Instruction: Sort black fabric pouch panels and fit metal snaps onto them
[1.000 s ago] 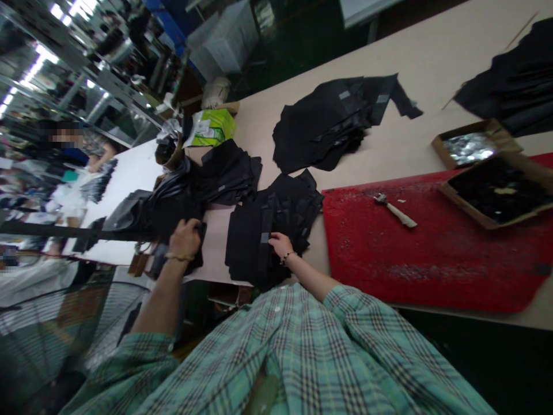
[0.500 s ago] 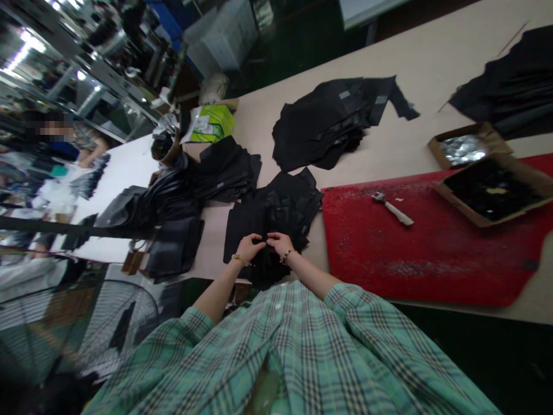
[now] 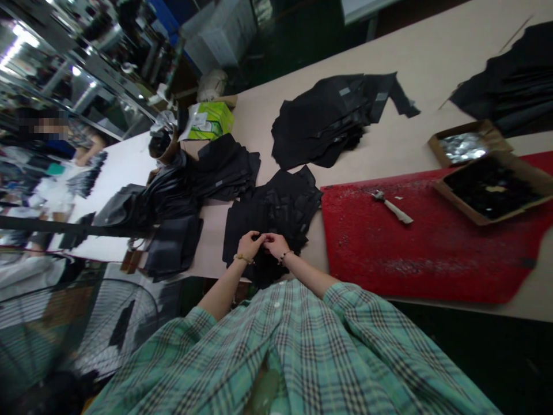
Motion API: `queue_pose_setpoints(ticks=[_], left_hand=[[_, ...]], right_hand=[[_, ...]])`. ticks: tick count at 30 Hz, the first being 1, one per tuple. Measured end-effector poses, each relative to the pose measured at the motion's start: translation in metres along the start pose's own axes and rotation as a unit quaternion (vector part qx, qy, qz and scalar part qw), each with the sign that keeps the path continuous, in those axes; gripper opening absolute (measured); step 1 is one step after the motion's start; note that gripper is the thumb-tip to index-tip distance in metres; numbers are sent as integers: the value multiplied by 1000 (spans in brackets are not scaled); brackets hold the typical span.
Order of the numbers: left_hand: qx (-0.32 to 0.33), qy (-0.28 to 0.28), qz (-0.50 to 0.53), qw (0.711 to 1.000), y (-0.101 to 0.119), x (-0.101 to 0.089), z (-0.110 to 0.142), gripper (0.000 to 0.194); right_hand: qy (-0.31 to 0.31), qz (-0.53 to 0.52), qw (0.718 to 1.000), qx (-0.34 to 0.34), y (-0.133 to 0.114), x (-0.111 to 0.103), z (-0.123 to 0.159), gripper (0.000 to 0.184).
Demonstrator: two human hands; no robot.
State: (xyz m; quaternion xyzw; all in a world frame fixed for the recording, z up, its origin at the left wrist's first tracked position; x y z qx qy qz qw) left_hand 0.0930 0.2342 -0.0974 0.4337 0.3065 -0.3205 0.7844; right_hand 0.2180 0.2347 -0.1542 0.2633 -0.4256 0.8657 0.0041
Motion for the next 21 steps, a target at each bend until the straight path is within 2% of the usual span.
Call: queue_pose_setpoints(ticks=[2,4,6,9,10,12,14,16,18,20,21], left_hand=[[-16,-3,-13,1000,-6,-18,-8,26],[-22,9,-43,999,-16,-57,-16,32],[-37,42,-89,994,-25,-117,-24,55],[-97,120,-188,970,-24,-224,-33,91],[-108,153,-224,956,-19,-258,-36,92],[-112,226,-290,923,-2,-316,-45,79],[-88,281,-342,892,16,-354,-64,58],[-43,298,-380,875,31,-372,-94,45],[1,264,-404,876,42,-366,-130,41],[25,200,-409,890,49,-334,-160,44],[38,169,-400,900,51,-308,-168,46]], right_hand=[[-34,1,999,17,-1,2,6,33],[-18,22,999,21,-1,-1,10,33],[27,50,998,10,-2,-7,13,32],[83,70,994,-4,-4,-18,14,34],[94,71,993,-7,-5,-21,14,34],[113,69,991,-15,-7,-27,14,34],[128,62,990,-21,-10,-31,15,34],[140,53,988,-22,-13,-34,17,35],[156,45,987,-16,-16,-37,18,34],[174,39,984,-4,-20,-38,20,32],[182,35,983,4,-22,-39,20,32]])
Point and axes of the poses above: each hand's wrist, its own z-axis away from the middle knuckle, its own x-axis out of the palm, y = z × x, the point moved 1 cm from there along -z, towards the middle knuckle, and after that the axes turned 6 degrees about -y, right-handed, at the moved point
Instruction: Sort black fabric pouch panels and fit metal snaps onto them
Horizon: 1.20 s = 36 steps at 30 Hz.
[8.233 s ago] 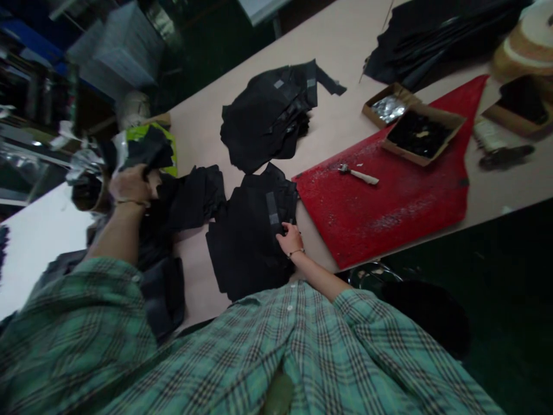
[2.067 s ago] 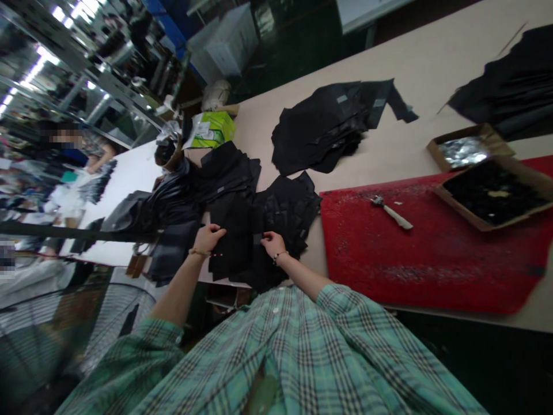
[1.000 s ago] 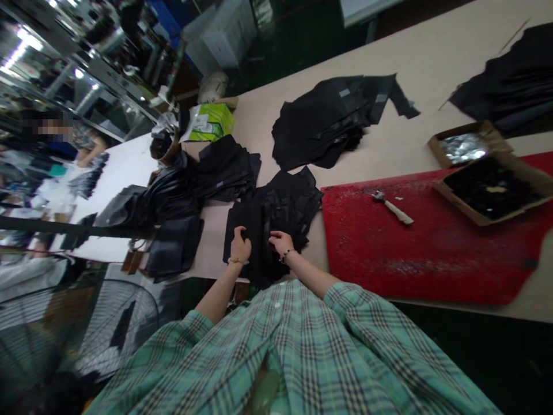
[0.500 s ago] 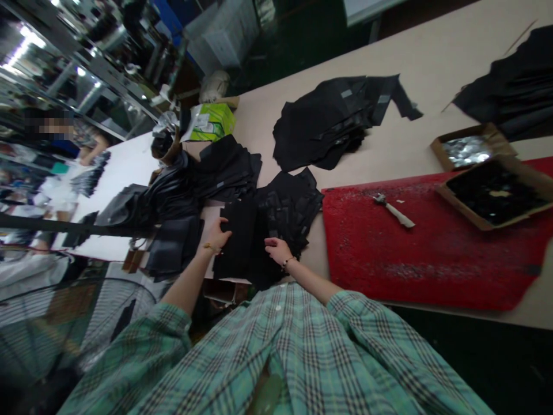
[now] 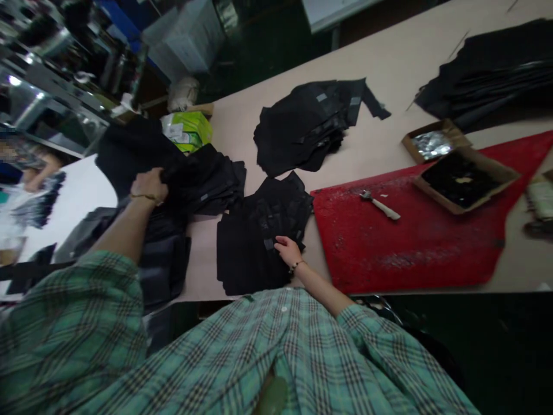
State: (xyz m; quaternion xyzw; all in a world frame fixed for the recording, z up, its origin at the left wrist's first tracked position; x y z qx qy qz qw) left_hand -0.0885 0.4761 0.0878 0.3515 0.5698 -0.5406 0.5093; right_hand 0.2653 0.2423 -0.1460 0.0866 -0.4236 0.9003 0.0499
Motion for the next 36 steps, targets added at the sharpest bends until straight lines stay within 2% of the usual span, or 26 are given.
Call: queue_pose_setpoints(ticks=[1,3,5,6,7,8,9,11,13,16,18,20,23,25,27,29,31,32,34,36], left_hand=[[27,-23,26,999,26,20,6,47],[98,-51,118,987,85,66,41,39],[165,-143,247,944,145,114,96,26],[172,-197,304,916,171,136,126,25],[157,-243,345,893,192,155,153,27],[126,-252,375,883,208,171,177,31],[86,-242,404,878,219,184,195,36],[16,-213,450,867,228,199,216,46],[-13,-199,483,853,226,205,221,50],[-3,-214,517,829,217,206,216,42],[-12,-222,537,814,212,204,214,39],[-37,-216,541,812,204,200,213,40],[-74,-183,525,828,177,187,209,44],[-103,-161,500,845,143,172,201,41],[-136,-125,431,883,100,152,192,33],[-155,-60,333,928,60,127,186,25],[-154,32,255,954,36,103,187,27],[-154,73,228,959,33,94,191,31],[-137,111,189,966,47,87,203,33],[-80,71,172,979,81,95,217,29]], right_hand=[[5,-3,1000,9,-1,0,0,31],[8,-11,999,29,-2,1,0,31],[5,-17,999,47,-2,3,0,30],[5,-17,999,50,-1,4,-1,30],[8,-16,999,50,-1,5,-2,29],[12,-13,999,47,-1,6,-3,29],[18,-12,999,44,-1,7,-4,28],[27,-20,998,49,-2,10,-7,29],[15,-41,996,77,-3,15,-7,34],[-52,-66,989,121,-1,25,-3,46],[-86,-49,988,122,2,29,1,52],[-88,-11,990,105,4,29,6,55],[-82,24,991,99,4,23,13,57],[-90,24,990,105,3,19,16,58],[-96,22,990,100,1,17,19,56],[-98,25,991,92,0,17,22,52],[-100,28,991,89,-2,18,24,49],[-102,31,990,90,-2,18,25,48],[-107,33,989,92,-2,20,26,47],[-114,31,988,99,0,22,26,46]])
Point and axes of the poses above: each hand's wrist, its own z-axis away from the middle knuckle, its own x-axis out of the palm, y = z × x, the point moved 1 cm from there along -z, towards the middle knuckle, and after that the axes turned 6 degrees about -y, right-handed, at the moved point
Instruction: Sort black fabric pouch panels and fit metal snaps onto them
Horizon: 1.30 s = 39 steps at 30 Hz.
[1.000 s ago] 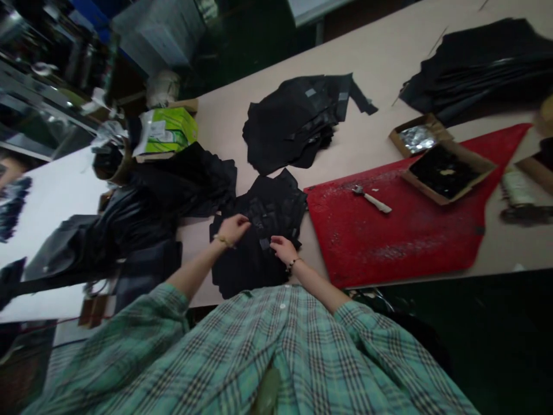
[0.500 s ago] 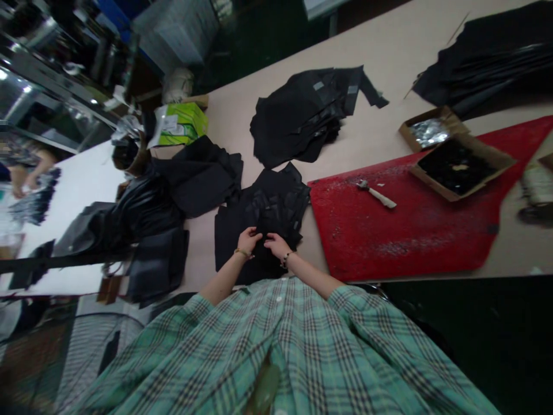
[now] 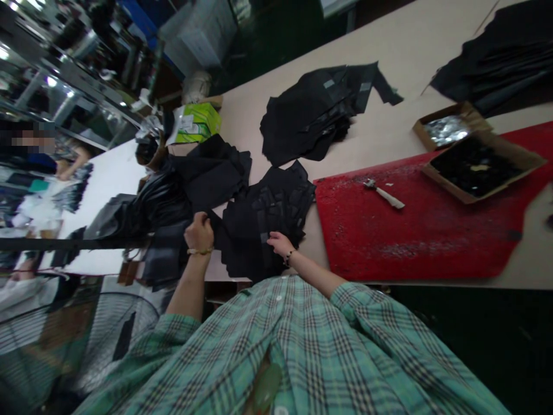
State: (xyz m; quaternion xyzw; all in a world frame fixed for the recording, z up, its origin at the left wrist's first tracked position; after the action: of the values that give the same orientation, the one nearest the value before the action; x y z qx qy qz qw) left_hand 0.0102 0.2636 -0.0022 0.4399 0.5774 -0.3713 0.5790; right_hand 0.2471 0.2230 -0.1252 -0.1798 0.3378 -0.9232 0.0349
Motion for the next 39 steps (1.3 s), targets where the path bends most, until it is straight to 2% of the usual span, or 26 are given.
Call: queue_pose_setpoints(ticks=[3,5,7,10,13,16,20,22,24,26,28,32,36,39], left_hand=[[89,-140,10,986,47,50,36,33],[89,-194,37,976,68,84,57,37],[75,-204,76,973,77,110,71,39],[86,-195,136,968,76,130,81,30],[82,-189,185,961,68,139,82,22],[71,-193,222,953,59,144,78,40],[105,-215,240,941,52,145,74,48],[80,-217,245,941,48,142,72,52],[34,-188,235,953,43,136,70,54],[6,-141,203,969,40,130,69,48],[26,-128,165,978,40,127,70,39],[104,-185,135,968,51,131,78,37],[102,-207,153,961,59,139,83,32],[123,-233,146,954,59,144,84,47]], right_hand=[[-5,-8,1000,13,3,1,-3,45],[-3,-16,1000,14,4,0,-5,44],[-1,-26,1000,11,5,0,-8,43],[5,-44,999,9,5,-1,-13,41],[13,-48,999,11,7,-1,-20,43],[19,-10,1000,1,12,-1,-29,47],[-4,25,998,-60,19,2,-41,49],[-27,25,997,-71,22,5,-43,51],[-25,24,997,-69,24,6,-41,55],[10,22,998,-62,25,6,-34,59],[38,16,998,-41,24,5,-26,62],[27,-23,999,27,20,5,-17,52],[9,-50,998,39,15,5,-19,36],[8,-24,999,40,14,5,-25,31]])
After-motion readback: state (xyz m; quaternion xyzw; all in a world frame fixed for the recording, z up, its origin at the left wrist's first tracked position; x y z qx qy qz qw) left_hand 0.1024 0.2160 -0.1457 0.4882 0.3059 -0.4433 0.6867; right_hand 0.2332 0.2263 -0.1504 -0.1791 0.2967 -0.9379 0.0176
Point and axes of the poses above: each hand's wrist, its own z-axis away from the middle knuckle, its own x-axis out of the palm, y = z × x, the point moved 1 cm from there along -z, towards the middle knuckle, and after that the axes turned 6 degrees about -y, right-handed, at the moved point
